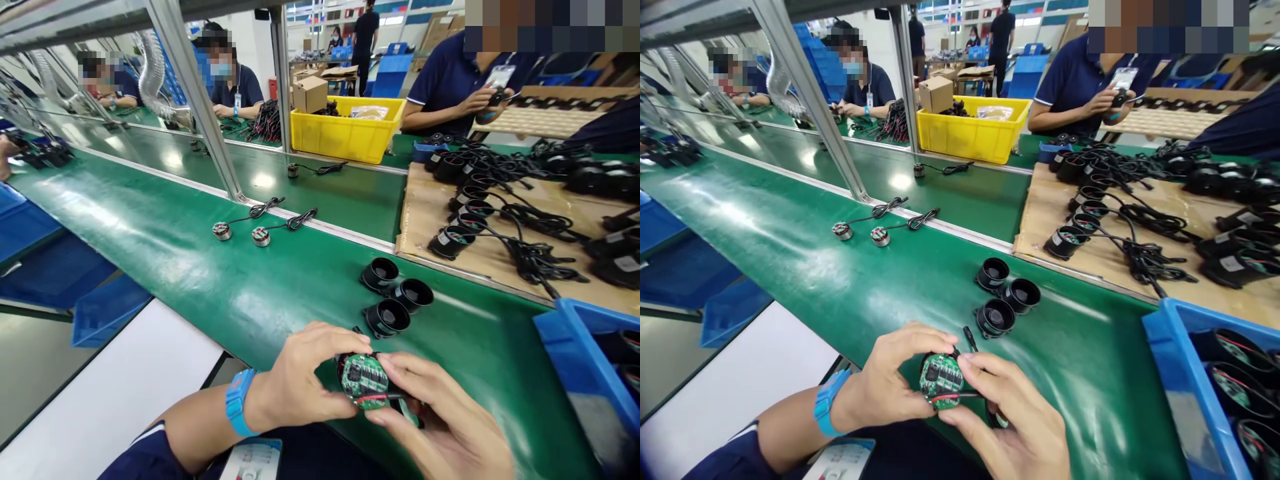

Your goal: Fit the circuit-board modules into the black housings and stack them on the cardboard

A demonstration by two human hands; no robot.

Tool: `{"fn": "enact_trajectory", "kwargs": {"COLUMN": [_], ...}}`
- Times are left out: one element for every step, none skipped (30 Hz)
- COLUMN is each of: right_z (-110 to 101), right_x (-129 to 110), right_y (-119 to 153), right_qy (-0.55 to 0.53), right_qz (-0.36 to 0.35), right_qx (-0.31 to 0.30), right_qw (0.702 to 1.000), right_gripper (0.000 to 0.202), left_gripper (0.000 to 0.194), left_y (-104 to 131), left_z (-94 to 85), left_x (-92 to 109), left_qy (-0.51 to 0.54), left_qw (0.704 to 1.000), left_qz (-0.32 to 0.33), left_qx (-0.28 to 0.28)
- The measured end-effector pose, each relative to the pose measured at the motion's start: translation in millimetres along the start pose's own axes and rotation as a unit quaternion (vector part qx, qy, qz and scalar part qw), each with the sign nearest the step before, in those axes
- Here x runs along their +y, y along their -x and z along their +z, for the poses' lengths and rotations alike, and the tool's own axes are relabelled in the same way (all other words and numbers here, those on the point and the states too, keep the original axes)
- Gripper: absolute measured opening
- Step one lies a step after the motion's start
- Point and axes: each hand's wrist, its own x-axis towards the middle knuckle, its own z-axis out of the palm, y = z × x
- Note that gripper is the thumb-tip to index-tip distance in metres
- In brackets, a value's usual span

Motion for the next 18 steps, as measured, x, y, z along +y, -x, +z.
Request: {"fn": "enact_trajectory", "kwargs": {"right_z": [-0.6, -0.9, -0.9, -0.7, -0.3, 0.2, 0.8, 1.6, 2.7, 3.9, 5.4, 7.1, 9.0, 10.8, 12.6, 14.2, 15.5, 16.6], "right_x": [1.7, 3.1, 4.1, 4.8, 5.1, 5.1, 4.8, 4.5, 4.1, 3.9, 3.9, 4.2, 4.7, 5.4, 6.0, 6.3, 6.2, 5.5], "right_y": [4.4, 7.8, 10.2, 11.9, 13.2, 14.3, 15.5, 17.0, 18.9, 21.4, 24.2, 27.4, 30.8, 34.0, 37.0, 39.4, 41.3, 42.5], "right_qy": [0.010, 0.019, 0.025, 0.028, 0.029, 0.028, 0.029, 0.030, 0.031, 0.030, 0.028, 0.023, 0.017, 0.011, 0.006, 0.006, 0.008, 0.011], "right_qz": [-0.007, -0.011, -0.014, -0.017, -0.020, -0.023, -0.026, -0.028, -0.028, -0.026, -0.023, -0.018, -0.013, -0.008, -0.002, 0.007, 0.015, 0.022], "right_qx": [0.005, 0.008, 0.009, 0.010, 0.012, 0.015, 0.020, 0.025, 0.030, 0.033, 0.034, 0.036, 0.038, 0.042, 0.046, 0.052, 0.058, 0.066], "right_qw": [1.000, 1.000, 1.000, 0.999, 0.999, 0.999, 0.999, 0.999, 0.999, 0.999, 0.999, 0.999, 0.999, 0.999, 0.999, 0.999, 0.998, 0.998], "right_gripper": [0.039, 0.038, 0.037, 0.036, 0.035, 0.033, 0.032, 0.032, 0.032, 0.032, 0.033, 0.033, 0.034, 0.034, 0.034, 0.034, 0.034, 0.034], "left_gripper": [0.055, 0.054, 0.053, 0.052, 0.050, 0.049, 0.048, 0.047, 0.046, 0.045, 0.044, 0.043, 0.042, 0.042, 0.042, 0.042, 0.044, 0.045], "left_y": [-0.3, -0.3, 0.0, 0.5, 1.0, 1.6, 2.2, 2.7, 3.0, 3.3, 3.6, 3.8, 4.0, 4.3, 4.5, 4.9, 5.3, 5.8], "left_z": [2.3, 4.2, 5.7, 6.9, 7.9, 8.6, 9.2, 9.7, 10.1, 10.4, 10.9, 11.3, 11.9, 12.6, 13.4, 14.4, 15.6, 16.9], "left_x": [0.0, -0.2, -0.5, -0.8, -1.0, -1.1, -1.3, -1.5, -1.8, -2.3, -3.0, -3.7, -4.4, -4.9, -5.1, -4.8, -3.9, -2.7], "left_qy": [-0.008, -0.018, -0.029, -0.040, -0.049, -0.054, -0.057, -0.058, -0.058, -0.061, -0.066, -0.072, -0.077, -0.080, -0.082, -0.082, -0.079, -0.073], "left_qw": [1.000, 0.999, 0.998, 0.998, 0.997, 0.997, 0.996, 0.996, 0.996, 0.995, 0.994, 0.993, 0.992, 0.992, 0.991, 0.992, 0.993, 0.994], "left_qz": [0.018, 0.034, 0.047, 0.056, 0.060, 0.060, 0.059, 0.060, 0.063, 0.069, 0.075, 0.082, 0.089, 0.094, 0.097, 0.094, 0.084, 0.068], "left_qx": [-0.002, -0.004, -0.004, -0.006, -0.010, -0.015, -0.023, -0.029, -0.034, -0.036, -0.037, -0.037, -0.038, -0.038, -0.038, -0.037, -0.037, -0.037]}}
